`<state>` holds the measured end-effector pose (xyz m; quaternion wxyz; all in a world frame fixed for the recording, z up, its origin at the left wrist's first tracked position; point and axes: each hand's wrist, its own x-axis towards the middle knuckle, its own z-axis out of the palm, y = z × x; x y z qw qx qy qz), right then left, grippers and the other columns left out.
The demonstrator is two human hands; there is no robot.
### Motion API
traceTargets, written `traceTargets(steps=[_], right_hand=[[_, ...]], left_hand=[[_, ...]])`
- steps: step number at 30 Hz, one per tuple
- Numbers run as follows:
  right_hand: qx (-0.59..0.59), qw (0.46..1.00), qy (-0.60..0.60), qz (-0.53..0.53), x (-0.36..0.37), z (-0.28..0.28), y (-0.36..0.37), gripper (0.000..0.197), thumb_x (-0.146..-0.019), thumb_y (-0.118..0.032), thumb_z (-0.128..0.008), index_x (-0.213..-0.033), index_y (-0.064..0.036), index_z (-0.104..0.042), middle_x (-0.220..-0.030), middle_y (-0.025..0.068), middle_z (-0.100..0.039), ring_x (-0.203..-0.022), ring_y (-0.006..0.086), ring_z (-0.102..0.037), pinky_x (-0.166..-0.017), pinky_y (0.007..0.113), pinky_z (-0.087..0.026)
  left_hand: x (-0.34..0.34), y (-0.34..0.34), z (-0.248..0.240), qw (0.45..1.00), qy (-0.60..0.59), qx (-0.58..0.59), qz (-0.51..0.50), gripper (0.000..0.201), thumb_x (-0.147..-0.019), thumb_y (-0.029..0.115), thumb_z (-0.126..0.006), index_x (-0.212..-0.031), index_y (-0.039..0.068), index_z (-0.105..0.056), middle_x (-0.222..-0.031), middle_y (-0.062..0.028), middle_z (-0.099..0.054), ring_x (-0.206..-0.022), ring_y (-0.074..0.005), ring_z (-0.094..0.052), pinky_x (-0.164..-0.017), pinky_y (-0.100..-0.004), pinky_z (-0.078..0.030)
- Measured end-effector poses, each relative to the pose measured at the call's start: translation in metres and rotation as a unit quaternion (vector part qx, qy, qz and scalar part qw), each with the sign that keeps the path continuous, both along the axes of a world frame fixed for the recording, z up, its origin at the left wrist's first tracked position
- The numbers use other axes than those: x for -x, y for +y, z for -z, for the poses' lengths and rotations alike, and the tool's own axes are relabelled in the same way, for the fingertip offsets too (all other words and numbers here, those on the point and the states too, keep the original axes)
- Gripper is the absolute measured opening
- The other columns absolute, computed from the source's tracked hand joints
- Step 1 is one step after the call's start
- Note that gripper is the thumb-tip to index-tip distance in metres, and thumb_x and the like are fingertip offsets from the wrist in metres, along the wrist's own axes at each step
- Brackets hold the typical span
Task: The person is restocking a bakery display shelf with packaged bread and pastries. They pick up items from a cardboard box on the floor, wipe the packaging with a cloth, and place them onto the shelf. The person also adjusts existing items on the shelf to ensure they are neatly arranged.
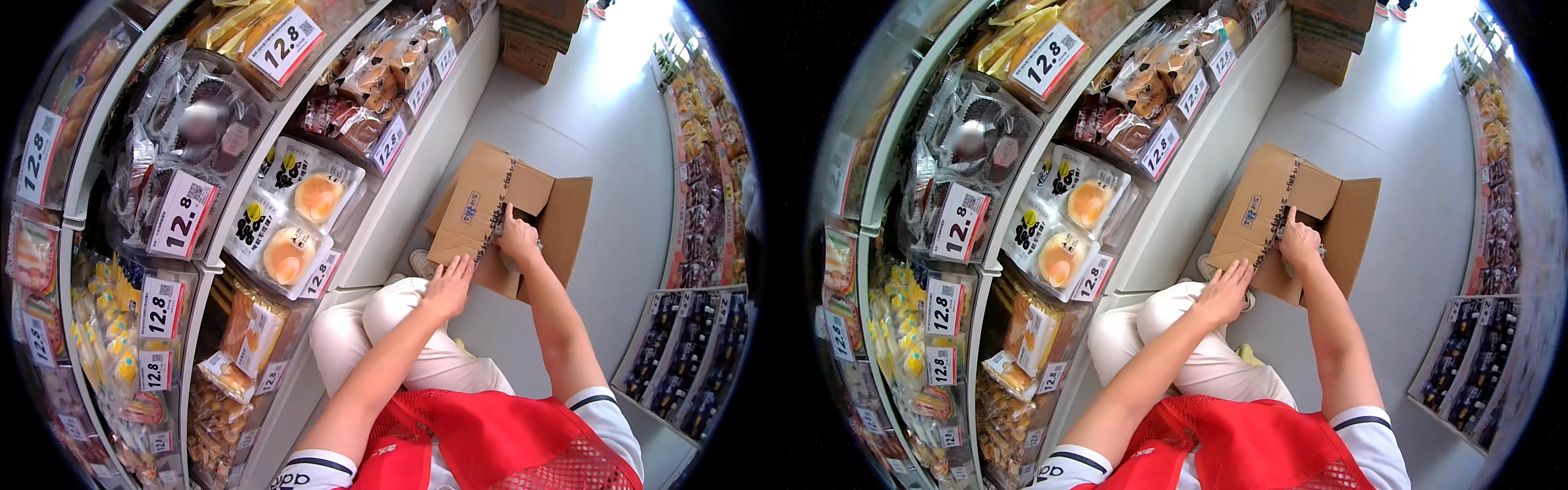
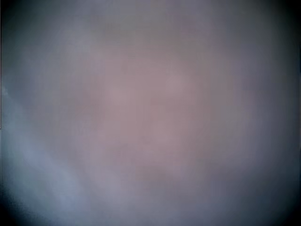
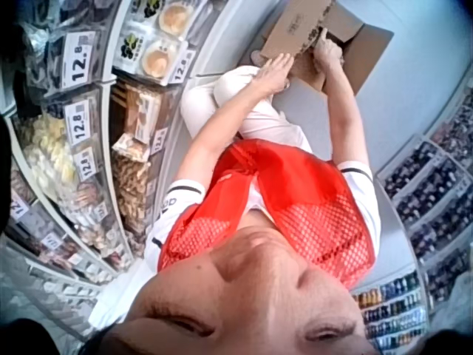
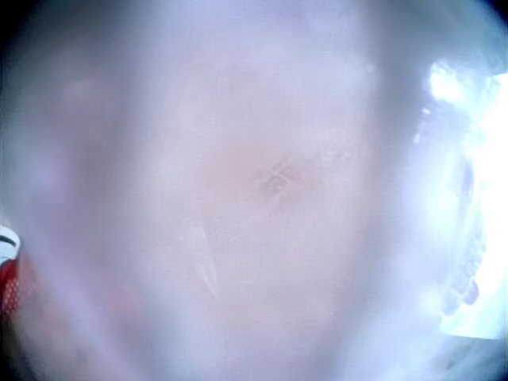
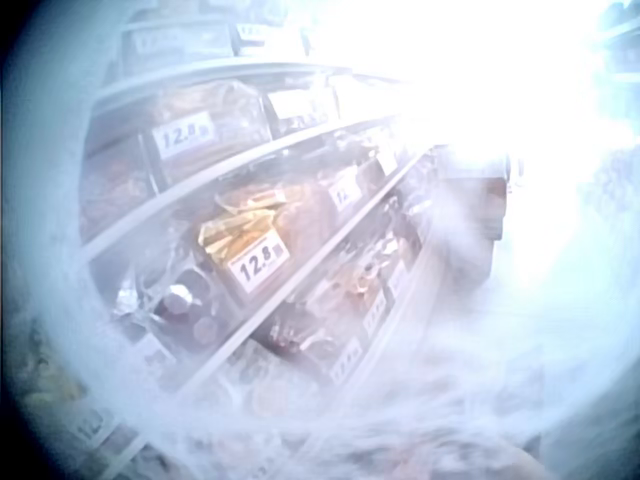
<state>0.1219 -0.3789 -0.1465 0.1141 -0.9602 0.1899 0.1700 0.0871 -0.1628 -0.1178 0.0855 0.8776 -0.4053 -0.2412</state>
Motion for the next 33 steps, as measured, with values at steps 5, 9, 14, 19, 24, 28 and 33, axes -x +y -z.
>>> traceTargets(steps=[5, 9, 14, 19, 24, 28, 33], right_hand=[[-0.100, 0.982, -0.127, 0.099, 0.048, -0.118, 0.001, 0.044, -0.080, -0.030, -0.072, -0.118, -0.0117, -0.062, -0.103, 0.0150, -0.068, -0.097, 0.0325, -0.064, -0.084, 0.043, -0.050], [-0.059, 0.938, -0.190, 0.284, 0.117, -0.133, -0.043, 0.032, -0.086, -0.031, -0.066, -0.109, -0.0081, -0.065, -0.097, 0.0162, -0.068, -0.088, 0.0322, -0.065, -0.077, 0.041, -0.050], [-0.177, 0.919, -0.216, 0.277, 0.154, -0.073, -0.034, 0.042, -0.091, -0.037, -0.062, -0.118, -0.0059, -0.064, -0.092, 0.0176, -0.069, -0.082, 0.0197, -0.064, -0.075, 0.033, -0.049], [-0.088, 0.985, -0.115, 0.096, 0.104, -0.060, 0.043, 0.040, -0.091, -0.032, -0.058, -0.130, -0.0259, -0.056, -0.108, 0.0119, -0.060, -0.091, 0.0340, -0.064, -0.077, 0.046, -0.050], [-0.032, 0.981, -0.176, 0.071, 0.093, -0.010, 0.052, 0.047, -0.080, -0.018, -0.068, -0.125, -0.0198, -0.058, -0.107, 0.0133, -0.053, -0.085, 0.0334, -0.065, -0.069, 0.043, -0.052], [-0.082, 0.977, -0.170, 0.101, 0.092, -0.024, 0.041, 0.052, -0.078, -0.020, -0.071, -0.127, -0.0169, -0.055, -0.109, 0.0133, -0.054, -0.087, 0.0350, -0.063, -0.073, 0.045, -0.051], [-0.110, 0.929, -0.222, 0.275, 0.119, -0.009, 0.025, 0.068, -0.072, -0.036, -0.077, -0.128, -0.0072, -0.051, -0.116, 0.0123, -0.054, -0.093, 0.0377, -0.062, -0.081, 0.046, -0.050]], left_hand=[[-0.007, -0.005, 0.009, 0.992, 0.061, -0.106, 0.010, 0.077, -0.083, 0.017, -0.059, -0.149, 0.006, -0.020, -0.158, -0.0077, -0.014, -0.145, -0.0242, -0.014, -0.113, -0.0501, -0.023], [-0.010, -0.004, 0.001, 0.991, 0.090, -0.099, 0.001, 0.079, -0.082, 0.019, -0.060, -0.149, 0.008, -0.020, -0.158, -0.0079, -0.013, -0.145, -0.0243, -0.012, -0.114, -0.0509, -0.023], [-0.009, -0.008, -0.002, 0.992, 0.085, -0.097, 0.005, 0.083, -0.083, 0.025, -0.067, -0.149, 0.007, -0.020, -0.158, -0.0089, -0.012, -0.145, -0.0259, -0.011, -0.114, -0.0520, -0.023], [-0.008, 0.000, -0.004, 0.994, 0.086, -0.072, -0.019, 0.082, -0.082, 0.024, -0.067, -0.149, 0.009, -0.021, -0.158, -0.0075, -0.012, -0.145, -0.0264, -0.012, -0.113, -0.0530, -0.023], [-0.003, 0.006, -0.009, 0.994, 0.056, -0.090, -0.011, 0.079, -0.082, 0.021, -0.067, -0.148, 0.016, -0.024, -0.157, -0.0034, -0.015, -0.145, -0.0246, -0.015, -0.113, -0.0536, -0.024], [-0.003, 0.009, -0.009, 0.997, 0.052, -0.041, -0.029, 0.068, -0.082, 0.021, -0.067, -0.142, 0.014, -0.037, -0.153, -0.0094, -0.025, -0.142, -0.0288, -0.022, -0.112, -0.0510, -0.026], [-0.016, 0.009, 0.010, 0.975, 0.007, 0.165, -0.150, 0.051, -0.083, 0.021, -0.067, -0.130, 0.008, -0.051, -0.141, -0.0171, -0.042, -0.131, -0.0327, -0.039, -0.109, -0.0437, -0.031]])
